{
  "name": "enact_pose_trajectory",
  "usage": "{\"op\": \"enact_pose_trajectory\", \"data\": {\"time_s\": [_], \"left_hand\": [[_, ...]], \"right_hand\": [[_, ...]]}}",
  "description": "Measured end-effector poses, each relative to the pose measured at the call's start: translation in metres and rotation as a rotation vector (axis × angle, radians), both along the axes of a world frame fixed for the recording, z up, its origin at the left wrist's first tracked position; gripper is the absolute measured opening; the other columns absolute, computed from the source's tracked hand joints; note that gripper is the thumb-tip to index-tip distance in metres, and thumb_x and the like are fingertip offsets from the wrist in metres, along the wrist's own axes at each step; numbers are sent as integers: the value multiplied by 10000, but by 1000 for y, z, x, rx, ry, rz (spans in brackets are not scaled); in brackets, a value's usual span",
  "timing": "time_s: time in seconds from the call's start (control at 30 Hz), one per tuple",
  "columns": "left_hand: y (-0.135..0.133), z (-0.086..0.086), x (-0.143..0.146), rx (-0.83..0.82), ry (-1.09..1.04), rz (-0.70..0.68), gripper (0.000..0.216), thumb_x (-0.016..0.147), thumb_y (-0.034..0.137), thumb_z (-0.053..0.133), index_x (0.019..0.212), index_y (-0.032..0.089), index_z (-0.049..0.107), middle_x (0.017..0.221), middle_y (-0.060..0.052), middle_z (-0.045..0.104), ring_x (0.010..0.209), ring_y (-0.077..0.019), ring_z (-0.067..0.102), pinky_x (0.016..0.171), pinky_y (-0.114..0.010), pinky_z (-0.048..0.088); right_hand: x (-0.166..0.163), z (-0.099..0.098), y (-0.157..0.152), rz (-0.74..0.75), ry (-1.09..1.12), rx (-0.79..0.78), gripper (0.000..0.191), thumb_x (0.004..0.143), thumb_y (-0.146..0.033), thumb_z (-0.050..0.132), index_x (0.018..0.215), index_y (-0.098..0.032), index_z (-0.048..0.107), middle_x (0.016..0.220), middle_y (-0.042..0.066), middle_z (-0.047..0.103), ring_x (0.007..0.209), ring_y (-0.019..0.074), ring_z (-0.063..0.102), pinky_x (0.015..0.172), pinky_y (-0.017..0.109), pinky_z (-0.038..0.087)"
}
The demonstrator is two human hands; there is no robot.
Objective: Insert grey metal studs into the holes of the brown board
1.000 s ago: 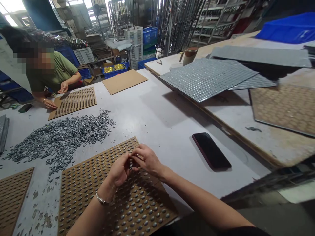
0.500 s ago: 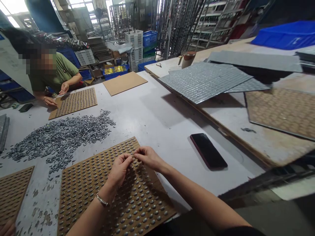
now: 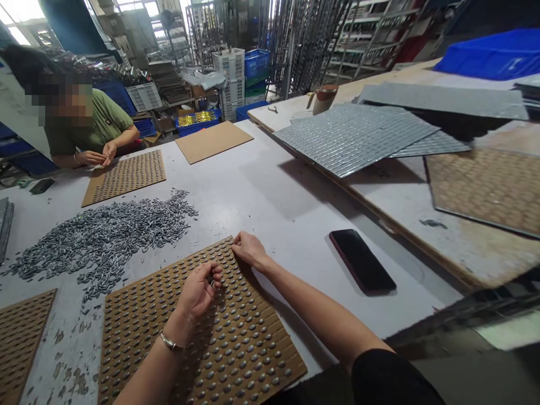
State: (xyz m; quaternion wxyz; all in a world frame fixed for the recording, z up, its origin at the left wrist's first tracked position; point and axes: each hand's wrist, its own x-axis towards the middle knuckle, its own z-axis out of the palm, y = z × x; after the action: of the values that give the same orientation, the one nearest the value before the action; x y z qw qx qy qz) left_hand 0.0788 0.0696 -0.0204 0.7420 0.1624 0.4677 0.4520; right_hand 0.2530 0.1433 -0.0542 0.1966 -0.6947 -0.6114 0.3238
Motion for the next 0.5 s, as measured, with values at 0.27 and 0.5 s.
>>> {"op": "enact_pose_trajectory", "data": {"time_s": [0.27,0.5], "left_hand": [[4,8,12,-27,-241,-34,381,929,451,426,966,119,607,947,-138,678,851,-189,659,737,-315,543],[-9,13,30,-41,-167,-129,417,920,509,417,1046,143,575,778,-71,672,658,-137,625,617,-242,501]], "right_hand": [[1,26,-40,324,171,392,118,876,-260,549,908,-196,642,869,39,625,756,153,570,704,267,430],[4,32,-78,609,-141,565,121,889,-168,560,827,-196,660,823,50,629,775,180,534,747,310,378]]}}
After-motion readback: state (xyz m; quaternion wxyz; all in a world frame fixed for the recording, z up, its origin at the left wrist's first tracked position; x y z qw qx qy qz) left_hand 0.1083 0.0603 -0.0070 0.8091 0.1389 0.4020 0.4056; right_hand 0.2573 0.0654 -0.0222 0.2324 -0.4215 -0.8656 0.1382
